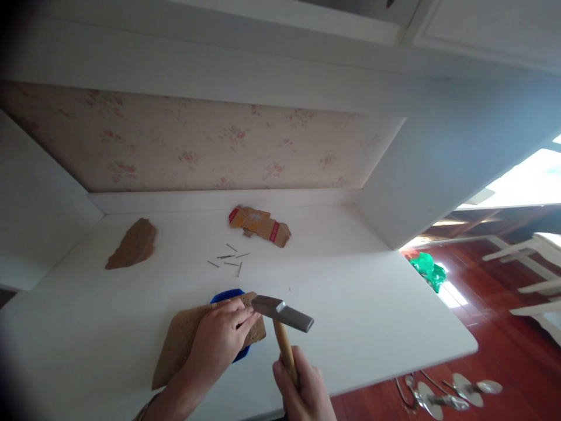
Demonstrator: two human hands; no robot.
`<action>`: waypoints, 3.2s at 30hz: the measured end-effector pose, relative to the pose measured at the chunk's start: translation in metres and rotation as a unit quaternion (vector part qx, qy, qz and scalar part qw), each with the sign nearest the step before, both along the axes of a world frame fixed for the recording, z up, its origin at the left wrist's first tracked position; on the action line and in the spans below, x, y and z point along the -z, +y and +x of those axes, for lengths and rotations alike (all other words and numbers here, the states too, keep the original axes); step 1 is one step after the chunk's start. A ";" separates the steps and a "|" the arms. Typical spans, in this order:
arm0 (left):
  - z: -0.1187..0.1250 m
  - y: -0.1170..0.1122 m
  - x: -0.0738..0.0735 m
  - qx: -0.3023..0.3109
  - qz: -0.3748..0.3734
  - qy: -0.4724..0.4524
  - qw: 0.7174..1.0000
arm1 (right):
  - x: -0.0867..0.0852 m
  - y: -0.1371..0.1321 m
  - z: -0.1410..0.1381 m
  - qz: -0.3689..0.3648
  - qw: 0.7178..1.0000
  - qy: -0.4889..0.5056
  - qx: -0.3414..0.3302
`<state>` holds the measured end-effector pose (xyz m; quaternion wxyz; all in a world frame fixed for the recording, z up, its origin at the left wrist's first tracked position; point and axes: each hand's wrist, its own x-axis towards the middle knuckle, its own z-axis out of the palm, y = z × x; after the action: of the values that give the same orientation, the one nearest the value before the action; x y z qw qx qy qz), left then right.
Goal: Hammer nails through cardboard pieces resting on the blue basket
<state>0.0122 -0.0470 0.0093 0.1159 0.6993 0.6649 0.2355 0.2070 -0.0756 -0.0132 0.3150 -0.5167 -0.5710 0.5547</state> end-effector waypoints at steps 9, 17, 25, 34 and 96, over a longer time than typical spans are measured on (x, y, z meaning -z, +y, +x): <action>0.001 -0.001 0.004 -0.010 0.033 0.019 0.999 | 0.005 0.001 0.003 0.024 0.999 -0.033 0.000; 0.001 -0.002 0.001 0.007 0.013 0.018 1.000 | -0.002 0.003 0.003 0.020 0.999 -0.041 -0.013; 0.008 -0.010 0.001 0.004 0.025 0.066 0.998 | -0.011 0.007 0.003 0.036 0.997 -0.062 -0.026; 0.012 -0.023 -0.002 0.002 0.020 0.068 0.997 | -0.007 0.004 0.003 0.076 0.992 -0.089 -0.040; -0.005 -0.033 -0.021 0.025 0.084 0.064 0.994 | -0.001 0.003 0.006 -0.061 0.995 -0.008 0.080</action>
<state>0.0071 -0.0803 0.0300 0.0197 0.7367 0.6308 0.2428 0.2131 -0.0726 -0.0117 0.3216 -0.5834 -0.4959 0.5570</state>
